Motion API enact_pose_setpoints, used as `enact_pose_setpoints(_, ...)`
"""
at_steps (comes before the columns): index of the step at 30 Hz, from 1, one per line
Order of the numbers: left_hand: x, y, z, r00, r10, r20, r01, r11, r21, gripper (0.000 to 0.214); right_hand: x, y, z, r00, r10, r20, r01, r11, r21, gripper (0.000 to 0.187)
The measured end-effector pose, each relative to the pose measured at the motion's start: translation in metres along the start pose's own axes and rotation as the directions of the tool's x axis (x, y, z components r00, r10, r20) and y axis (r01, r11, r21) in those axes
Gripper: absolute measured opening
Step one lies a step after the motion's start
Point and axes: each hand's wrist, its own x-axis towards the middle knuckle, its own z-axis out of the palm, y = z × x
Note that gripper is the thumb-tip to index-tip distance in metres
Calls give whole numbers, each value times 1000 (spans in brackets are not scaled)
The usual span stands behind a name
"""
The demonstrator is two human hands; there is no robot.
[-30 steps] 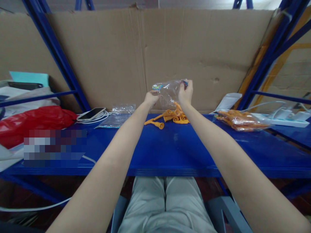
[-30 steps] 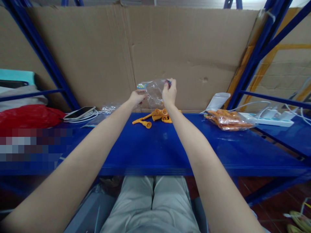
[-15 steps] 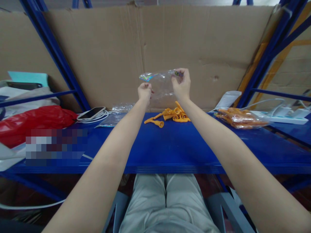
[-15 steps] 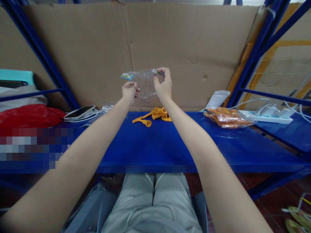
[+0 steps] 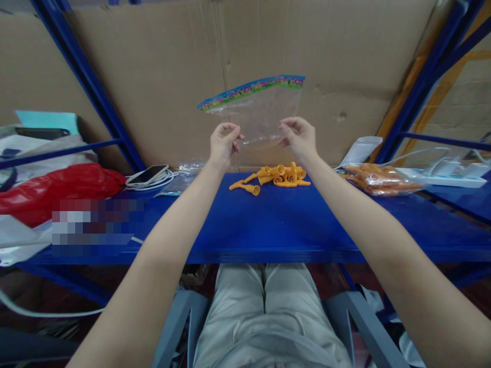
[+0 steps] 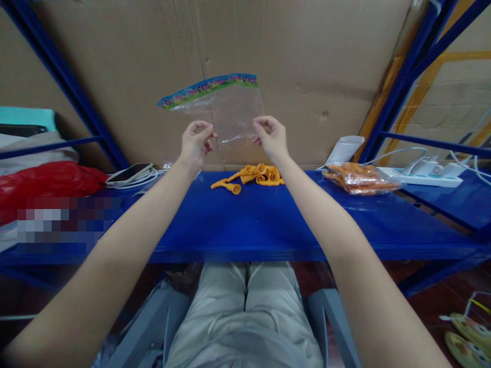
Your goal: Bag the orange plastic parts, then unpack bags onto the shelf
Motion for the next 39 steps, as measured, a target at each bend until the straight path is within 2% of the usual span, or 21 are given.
enact_pose_setpoints(7,-23,-10,-27,986,-74,147,75,997,-2,25,-37,-11,-16,998,-44,47,45,999,-25,5)
enact_pose_setpoints(9,-25,-16,-28,979,-111,169,109,994,22,26,-47,-5,-18,998,-38,57,40,999,-26,10)
enact_pose_setpoints(12,-30,-30,-24,974,-153,166,145,988,55,14,-60,7,-18,998,-21,57,22,1000,-14,18)
enact_pose_setpoints(15,-35,-45,-19,965,-178,191,171,984,52,27,-68,17,-17,997,42,70,-43,999,23,24)
enact_pose_setpoints(18,-41,-55,-17,960,-169,224,162,986,50,41,-70,23,-16,984,178,14,-179,978,107,27)
enact_pose_setpoints(23,-54,-57,-17,939,-159,304,156,987,35,73,-73,28,-18,912,393,-119,-353,898,263,7)
enact_pose_setpoints(26,-65,-54,-14,920,-175,351,182,983,13,89,-77,22,-20,848,524,-80,-479,821,310,13)
enact_pose_setpoints(28,-71,-52,-11,906,-209,369,224,975,1,91,-80,14,-20,781,624,-32,-581,744,330,17)
enact_pose_setpoints(30,-73,-51,-8,894,-263,363,285,959,-5,84,-83,5,-19,725,689,-12,-644,683,343,19)
enact_pose_setpoints(32,-72,-53,-7,885,-329,328,351,936,-6,67,-85,-2,-18,698,716,13,-677,654,337,22)
enact_pose_setpoints(35,-67,-56,-9,872,-407,271,428,904,-20,38,-89,-7,-14,701,709,77,-697,659,282,25)
enact_pose_setpoints(39,-63,-56,-14,868,-450,211,466,885,-29,19,-93,-6,-10,726,675,128,-686,704,183,27)
